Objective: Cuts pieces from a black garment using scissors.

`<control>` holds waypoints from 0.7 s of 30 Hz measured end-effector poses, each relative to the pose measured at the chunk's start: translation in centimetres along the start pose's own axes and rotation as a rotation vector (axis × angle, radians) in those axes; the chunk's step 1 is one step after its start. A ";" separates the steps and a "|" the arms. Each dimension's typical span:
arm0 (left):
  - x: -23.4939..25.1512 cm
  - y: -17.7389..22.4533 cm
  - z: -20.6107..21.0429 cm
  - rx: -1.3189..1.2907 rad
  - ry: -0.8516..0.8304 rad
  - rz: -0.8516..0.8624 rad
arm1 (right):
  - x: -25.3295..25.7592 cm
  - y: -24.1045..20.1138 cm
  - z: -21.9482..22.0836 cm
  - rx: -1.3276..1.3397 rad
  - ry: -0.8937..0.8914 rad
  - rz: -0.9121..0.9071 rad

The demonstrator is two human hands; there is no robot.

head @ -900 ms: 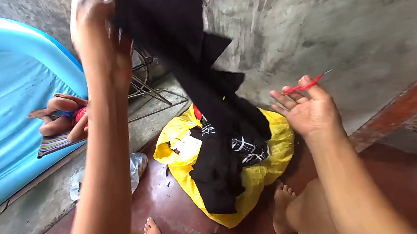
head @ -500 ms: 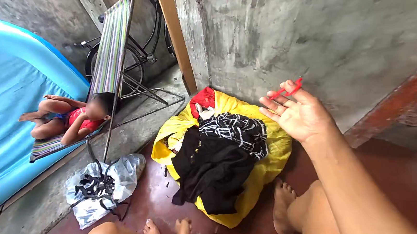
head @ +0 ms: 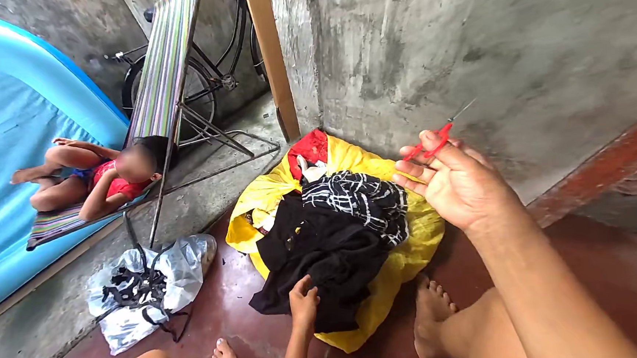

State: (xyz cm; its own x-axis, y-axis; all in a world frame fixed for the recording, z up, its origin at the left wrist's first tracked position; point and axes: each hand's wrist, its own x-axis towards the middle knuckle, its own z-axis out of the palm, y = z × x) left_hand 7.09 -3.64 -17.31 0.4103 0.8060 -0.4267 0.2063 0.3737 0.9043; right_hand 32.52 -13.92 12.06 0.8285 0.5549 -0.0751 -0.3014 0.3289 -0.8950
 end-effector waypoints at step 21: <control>2.2 -2.0 4.5 0.701 -0.356 0.095 | 0.5 -0.1 -0.6 -0.117 -0.046 -0.011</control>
State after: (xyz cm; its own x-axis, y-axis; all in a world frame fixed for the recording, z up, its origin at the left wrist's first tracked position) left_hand 11.59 -4.70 -20.10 0.6895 0.5803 -0.4333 0.6191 -0.1617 0.7685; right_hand 33.24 -14.12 11.85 0.8080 0.5873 -0.0471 -0.2329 0.2450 -0.9411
